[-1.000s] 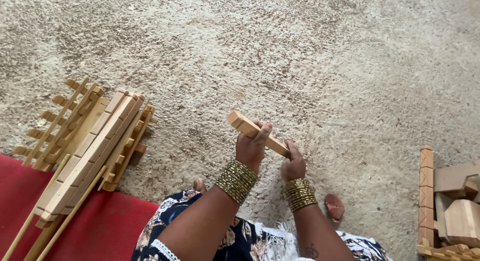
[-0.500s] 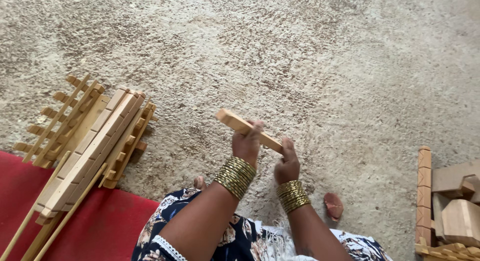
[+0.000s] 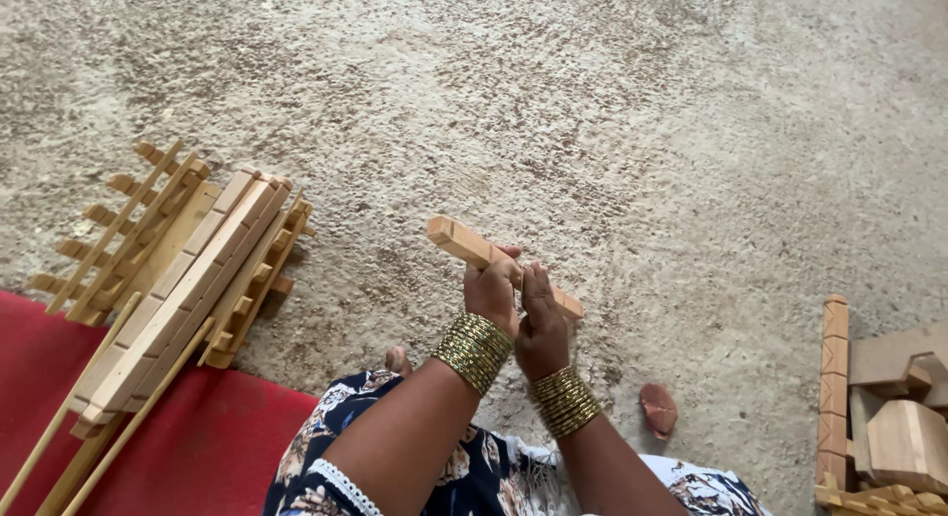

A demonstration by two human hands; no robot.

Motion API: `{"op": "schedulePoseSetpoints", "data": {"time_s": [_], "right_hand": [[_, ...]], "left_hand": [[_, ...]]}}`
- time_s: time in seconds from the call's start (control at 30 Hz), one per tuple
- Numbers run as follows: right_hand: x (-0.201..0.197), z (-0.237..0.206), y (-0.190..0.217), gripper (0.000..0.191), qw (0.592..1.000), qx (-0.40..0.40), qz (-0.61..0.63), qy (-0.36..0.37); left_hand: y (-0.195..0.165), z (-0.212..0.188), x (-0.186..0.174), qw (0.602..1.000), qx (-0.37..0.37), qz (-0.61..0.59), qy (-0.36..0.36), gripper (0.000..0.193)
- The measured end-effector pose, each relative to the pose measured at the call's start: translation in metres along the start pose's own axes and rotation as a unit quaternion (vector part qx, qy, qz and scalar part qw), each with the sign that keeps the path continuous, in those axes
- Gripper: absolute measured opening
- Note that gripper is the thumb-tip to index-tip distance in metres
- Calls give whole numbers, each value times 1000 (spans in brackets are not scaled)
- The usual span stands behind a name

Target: The person sits on the floor and sands a long wooden slat, rubbing sandpaper along its surface and turning the slat over to sand other sides. Finished wooden slats and other wooden toy parts are stacked nearby on the floor.

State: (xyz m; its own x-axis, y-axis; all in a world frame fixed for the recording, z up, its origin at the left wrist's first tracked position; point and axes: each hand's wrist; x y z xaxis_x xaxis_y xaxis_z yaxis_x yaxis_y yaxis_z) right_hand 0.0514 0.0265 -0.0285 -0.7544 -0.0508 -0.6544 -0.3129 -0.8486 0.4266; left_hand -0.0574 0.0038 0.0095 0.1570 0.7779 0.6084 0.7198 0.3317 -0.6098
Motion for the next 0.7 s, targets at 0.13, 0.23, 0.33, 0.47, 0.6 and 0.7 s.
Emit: {"op": "schedulePoseSetpoints", "data": {"time_s": [0.13,0.23,0.33,0.47,0.6,0.7], "right_hand": [[0,-7,-24,62,971,214,37,96],[-2,-21,-52,57,931,338,-14,138],[-8,-25,-70,56,959,227,-126,116],[-7,-18,-56,51,920,375,8,117],[-6,8,-14,45,919,360,88,134],[-9,11,0,55,975,-4,217,-48]], "left_hand": [[-4,3,-1,995,-42,-53,-73,22],[-6,3,-2,995,-9,-64,-75,19],[-6,0,-2,999,-16,3,-32,23],[1,-7,2,999,-8,-44,-4,21],[8,-13,1,993,7,-105,57,19],[13,-15,-3,983,45,-137,111,18]]}}
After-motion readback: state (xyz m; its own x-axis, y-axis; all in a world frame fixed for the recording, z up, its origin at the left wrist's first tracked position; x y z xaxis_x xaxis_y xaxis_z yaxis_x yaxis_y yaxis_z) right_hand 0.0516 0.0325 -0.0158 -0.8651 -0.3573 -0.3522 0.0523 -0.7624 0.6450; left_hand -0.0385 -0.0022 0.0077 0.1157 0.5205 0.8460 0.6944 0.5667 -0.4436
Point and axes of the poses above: each hand's wrist, its own z-axis towards the middle knuckle, its own x-axis out of the palm, y = z × x, and after that the axes turned 5 degrees about -y, right-handed
